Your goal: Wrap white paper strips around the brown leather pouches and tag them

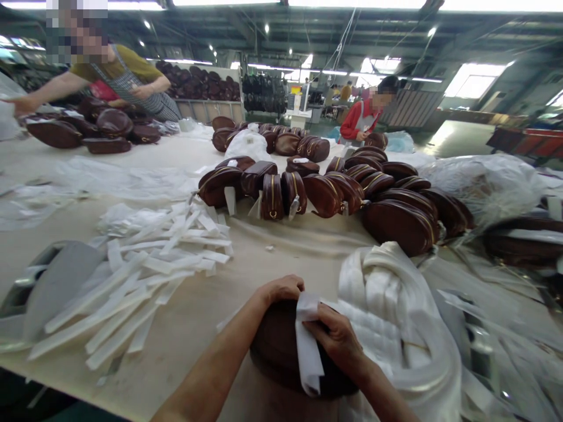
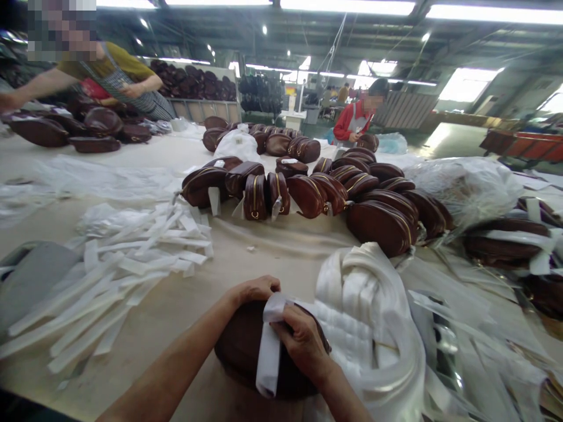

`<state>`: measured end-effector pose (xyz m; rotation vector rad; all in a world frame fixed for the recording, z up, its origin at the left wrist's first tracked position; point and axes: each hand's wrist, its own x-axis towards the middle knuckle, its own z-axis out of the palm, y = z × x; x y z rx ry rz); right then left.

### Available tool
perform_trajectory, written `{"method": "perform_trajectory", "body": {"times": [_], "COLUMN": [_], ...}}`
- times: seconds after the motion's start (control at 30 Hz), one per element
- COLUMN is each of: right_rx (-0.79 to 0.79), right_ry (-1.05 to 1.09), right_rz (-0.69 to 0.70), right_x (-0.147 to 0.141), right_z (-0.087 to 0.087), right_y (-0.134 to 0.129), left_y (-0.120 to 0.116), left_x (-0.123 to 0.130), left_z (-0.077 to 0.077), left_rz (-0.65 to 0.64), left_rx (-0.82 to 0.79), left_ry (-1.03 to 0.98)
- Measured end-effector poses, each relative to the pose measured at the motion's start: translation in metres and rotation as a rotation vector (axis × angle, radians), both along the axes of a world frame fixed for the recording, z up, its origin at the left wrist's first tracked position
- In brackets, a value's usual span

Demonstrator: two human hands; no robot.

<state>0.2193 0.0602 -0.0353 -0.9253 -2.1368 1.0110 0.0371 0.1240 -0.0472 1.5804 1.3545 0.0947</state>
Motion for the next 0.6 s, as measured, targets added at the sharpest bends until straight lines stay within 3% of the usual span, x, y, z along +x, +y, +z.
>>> {"method": "perform_trajectory", "body": {"times": [0.3,0.47,0.6], "right_rx": [0.169,0.104,0.065], "right_ry": [0.06,0.058,0.06], "right_rz": [0.138,0.159,0.137], "right_x": [0.006,0.01,0.009], "right_z": [0.012,0.019,0.022], "right_y": [-0.014,-0.027,-0.023], "left_y": [-0.007,-0.006,0.004], "left_x": [-0.004,-0.005,-0.008], "left_z": [-0.003,-0.008,-0.008], "left_rz": [0.138,0.182,0.18], "left_rx": [0.002,-0.025,-0.025], "left_ry": [-0.102,-0.132,-0.136]}}
